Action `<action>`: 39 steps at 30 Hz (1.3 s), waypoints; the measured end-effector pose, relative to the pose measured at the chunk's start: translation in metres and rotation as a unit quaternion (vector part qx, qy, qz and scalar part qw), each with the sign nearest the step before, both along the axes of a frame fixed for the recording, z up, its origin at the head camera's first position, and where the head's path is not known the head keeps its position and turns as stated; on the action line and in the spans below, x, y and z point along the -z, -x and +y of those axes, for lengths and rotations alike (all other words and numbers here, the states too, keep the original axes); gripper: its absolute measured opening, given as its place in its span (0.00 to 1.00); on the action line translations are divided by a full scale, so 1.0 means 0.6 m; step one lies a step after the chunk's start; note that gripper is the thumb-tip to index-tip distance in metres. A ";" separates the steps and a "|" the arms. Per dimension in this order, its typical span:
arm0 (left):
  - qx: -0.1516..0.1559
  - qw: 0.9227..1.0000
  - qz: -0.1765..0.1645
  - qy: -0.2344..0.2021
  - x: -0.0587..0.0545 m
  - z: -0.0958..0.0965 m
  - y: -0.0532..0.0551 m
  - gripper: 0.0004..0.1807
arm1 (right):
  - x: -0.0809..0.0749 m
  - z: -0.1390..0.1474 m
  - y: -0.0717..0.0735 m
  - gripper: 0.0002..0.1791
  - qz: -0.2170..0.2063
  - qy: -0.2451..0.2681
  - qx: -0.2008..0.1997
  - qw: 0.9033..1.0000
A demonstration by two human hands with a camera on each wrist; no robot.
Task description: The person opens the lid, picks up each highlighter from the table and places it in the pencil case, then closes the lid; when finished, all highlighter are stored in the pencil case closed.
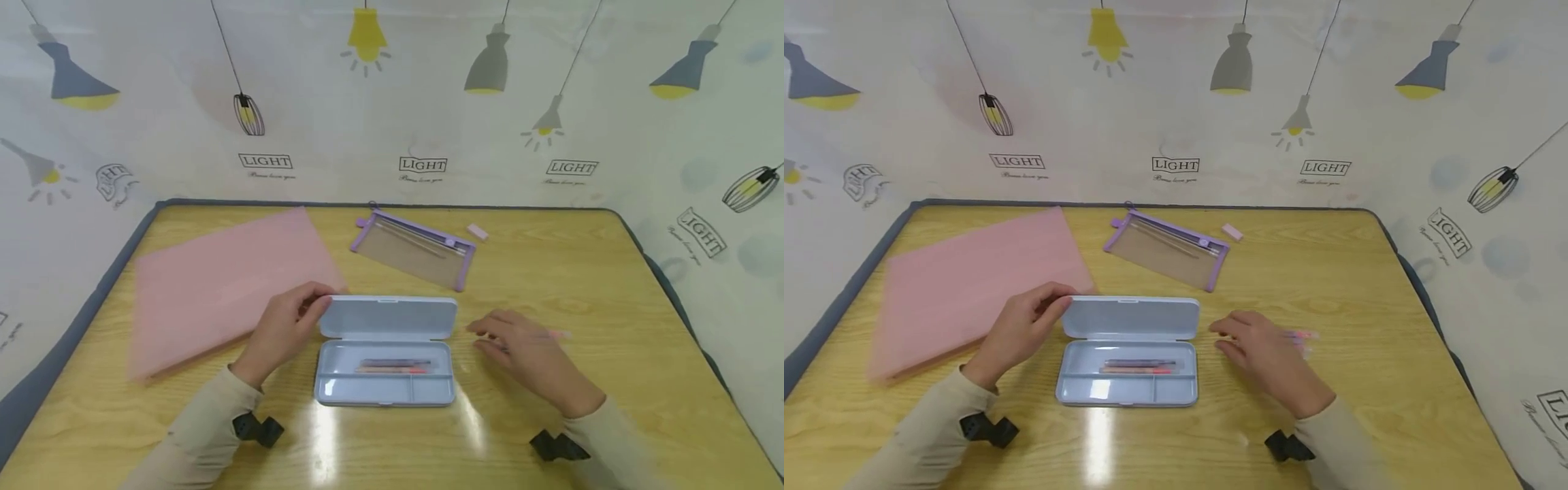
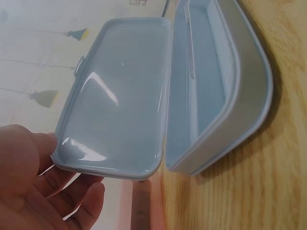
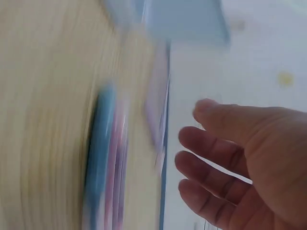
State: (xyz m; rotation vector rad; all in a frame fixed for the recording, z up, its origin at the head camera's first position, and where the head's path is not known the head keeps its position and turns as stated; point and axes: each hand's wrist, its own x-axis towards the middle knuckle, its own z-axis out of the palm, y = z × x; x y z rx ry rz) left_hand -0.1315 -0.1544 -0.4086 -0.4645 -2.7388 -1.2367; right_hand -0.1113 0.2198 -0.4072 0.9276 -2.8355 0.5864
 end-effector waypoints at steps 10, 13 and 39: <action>0.002 1.000 0.000 0.002 0.001 0.000 0.001 0.13 | 0.020 0.183 0.041 0.07 -0.114 -0.050 0.109 0.986; 0.004 1.000 0.002 0.001 0.000 0.001 0.001 0.12 | 0.026 0.191 0.045 0.06 -0.129 -0.054 0.112 0.984; 0.009 1.000 0.009 -0.005 0.000 -0.001 0.000 0.13 | -0.033 0.015 -0.006 0.08 0.030 -0.047 -0.035 0.998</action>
